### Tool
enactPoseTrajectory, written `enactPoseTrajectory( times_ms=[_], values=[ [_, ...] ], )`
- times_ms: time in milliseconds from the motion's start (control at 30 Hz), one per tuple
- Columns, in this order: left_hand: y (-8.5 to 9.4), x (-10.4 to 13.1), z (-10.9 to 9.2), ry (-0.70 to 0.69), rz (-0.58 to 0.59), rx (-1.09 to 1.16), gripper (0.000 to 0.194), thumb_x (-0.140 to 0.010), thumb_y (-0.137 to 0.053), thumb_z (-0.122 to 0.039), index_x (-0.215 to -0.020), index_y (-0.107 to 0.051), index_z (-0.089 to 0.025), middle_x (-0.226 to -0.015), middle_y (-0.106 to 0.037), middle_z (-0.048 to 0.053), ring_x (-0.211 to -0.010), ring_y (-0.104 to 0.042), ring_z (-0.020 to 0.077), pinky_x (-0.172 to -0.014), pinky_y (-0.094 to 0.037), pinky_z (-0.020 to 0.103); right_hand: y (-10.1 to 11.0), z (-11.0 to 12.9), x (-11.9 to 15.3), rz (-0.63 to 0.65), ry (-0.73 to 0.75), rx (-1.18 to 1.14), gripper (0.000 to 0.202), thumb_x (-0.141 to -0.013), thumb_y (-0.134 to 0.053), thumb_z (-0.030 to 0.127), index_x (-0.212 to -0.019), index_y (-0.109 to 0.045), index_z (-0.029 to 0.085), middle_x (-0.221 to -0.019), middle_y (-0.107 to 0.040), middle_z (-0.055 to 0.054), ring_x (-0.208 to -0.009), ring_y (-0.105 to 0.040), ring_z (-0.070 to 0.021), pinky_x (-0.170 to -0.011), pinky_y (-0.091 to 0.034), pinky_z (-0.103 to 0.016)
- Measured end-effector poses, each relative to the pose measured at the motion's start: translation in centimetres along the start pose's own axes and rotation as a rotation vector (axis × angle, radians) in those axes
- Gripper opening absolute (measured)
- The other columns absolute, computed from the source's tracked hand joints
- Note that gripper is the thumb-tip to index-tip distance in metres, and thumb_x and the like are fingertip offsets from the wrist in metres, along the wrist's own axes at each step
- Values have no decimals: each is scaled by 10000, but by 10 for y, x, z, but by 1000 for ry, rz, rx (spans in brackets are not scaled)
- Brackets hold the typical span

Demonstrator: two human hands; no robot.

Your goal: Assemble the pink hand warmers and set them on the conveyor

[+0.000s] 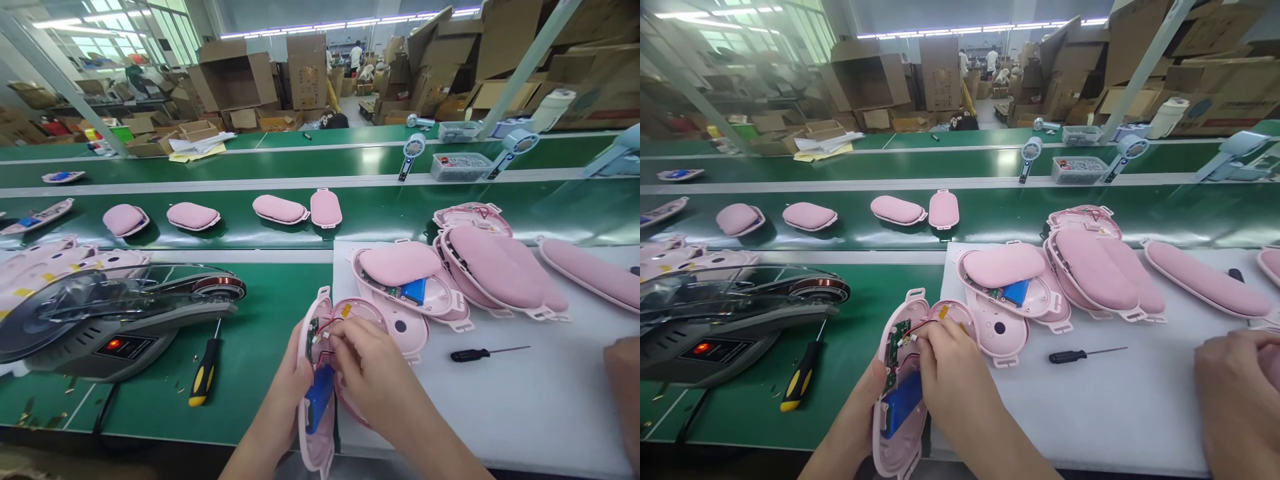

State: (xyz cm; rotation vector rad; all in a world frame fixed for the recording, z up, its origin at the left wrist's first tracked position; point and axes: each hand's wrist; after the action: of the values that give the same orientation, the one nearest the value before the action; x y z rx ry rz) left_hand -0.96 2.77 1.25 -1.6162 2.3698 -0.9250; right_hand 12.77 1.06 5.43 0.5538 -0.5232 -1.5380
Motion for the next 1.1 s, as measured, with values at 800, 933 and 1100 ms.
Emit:
enactPoseTrajectory(
  times_ms=[800, 933, 1100],
  values=[
    [20, -11, 11, -46, 7, -103, 815, -634, -687, -676, -1306, -530, -242, -1416, -508, 75, -1375, -332, 367, -1144, -285, 472, 15, 2, -18, -3, 12, 111, 240, -853, -439, 96, -741, -617, 213, -665, -636, 18, -619, -572, -137, -559, -368, -240],
    [21, -15, 19, -32, 13, -80, 851, -613, -689, -692, -1316, -516, -244, -1418, -505, 87, -1361, -348, 388, -1125, -307, 492, -11, -5, -10, -158, -6, 222, 304, -837, -359, 54, -893, -643, 147, -761, -676, -97, -743, -628, -227, -610, -411, -299],
    [12, -13, 18, -118, 26, -86, 855, -609, -681, -704, -1303, -522, -231, -1431, -485, 101, -1353, -356, 390, -1126, -297, 478, -29, -11, -2, -253, 27, 173, 315, -899, -291, 99, -965, -598, 133, -839, -681, -110, -784, -631, -221, -671, -449, -309]
  ],
)
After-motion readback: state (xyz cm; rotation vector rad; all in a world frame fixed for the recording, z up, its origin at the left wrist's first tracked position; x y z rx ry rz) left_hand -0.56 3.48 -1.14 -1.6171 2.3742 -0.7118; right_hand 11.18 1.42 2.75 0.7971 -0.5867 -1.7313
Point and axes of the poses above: each hand's wrist, its own x-axis away from the middle knuckle, its own y-axis out of the back of the hand, z = x × y
